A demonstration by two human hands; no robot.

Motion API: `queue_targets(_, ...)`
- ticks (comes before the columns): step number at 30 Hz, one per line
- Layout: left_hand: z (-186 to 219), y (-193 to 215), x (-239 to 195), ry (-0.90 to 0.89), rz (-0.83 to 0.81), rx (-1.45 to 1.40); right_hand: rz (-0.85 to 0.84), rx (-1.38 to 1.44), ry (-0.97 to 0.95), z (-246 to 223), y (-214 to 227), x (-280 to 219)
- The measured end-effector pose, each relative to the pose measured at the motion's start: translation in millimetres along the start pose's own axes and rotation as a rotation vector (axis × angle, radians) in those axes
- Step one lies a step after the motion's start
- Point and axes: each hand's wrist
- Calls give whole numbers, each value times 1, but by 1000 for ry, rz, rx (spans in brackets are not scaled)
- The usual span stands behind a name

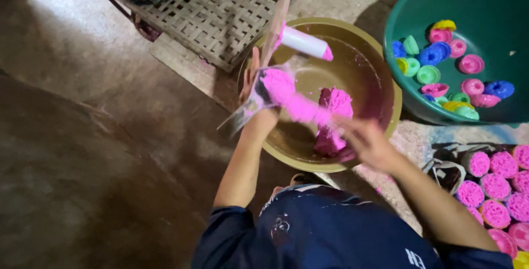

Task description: The person scoops pink paste from a bowl and uses a wooden tool to press it into small colorful plastic molds arranged in a basket. The person repeatedly fills each mold with the paste.

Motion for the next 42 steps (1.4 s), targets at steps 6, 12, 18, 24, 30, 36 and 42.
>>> queue_targets(6,2,-16,-4,65,-201,27,193,-25,87,-3,-3,31)
queue_targets(12,-53,-52,-13,287,-11,-289,-27,-172,-261,-2,-7,7)
queue_targets(18,-66,-80,-45,668,133,-1154,-56,-724,-277,5,40,6)
queue_targets(24,73,-75,-76,562,-478,-2253,96,935,194,-13,62,-26)
queue_targets(30,186,-33,-52,16,-752,-1535,132,1170,242,-4,119,-129)
queue_targets(36,243,-11,-15,-230,-915,-1111,353,-23,428,15,165,-249)
queue_targets(42,322,-45,-77,-465,-998,-1035,450,-243,605,21,142,-324)
Point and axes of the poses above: each hand's wrist, its own x-axis towards the middle knuckle, its own y-axis out of the back of the hand, z = x × y, and after that the axes turned 14 degrees about -y, right-handed
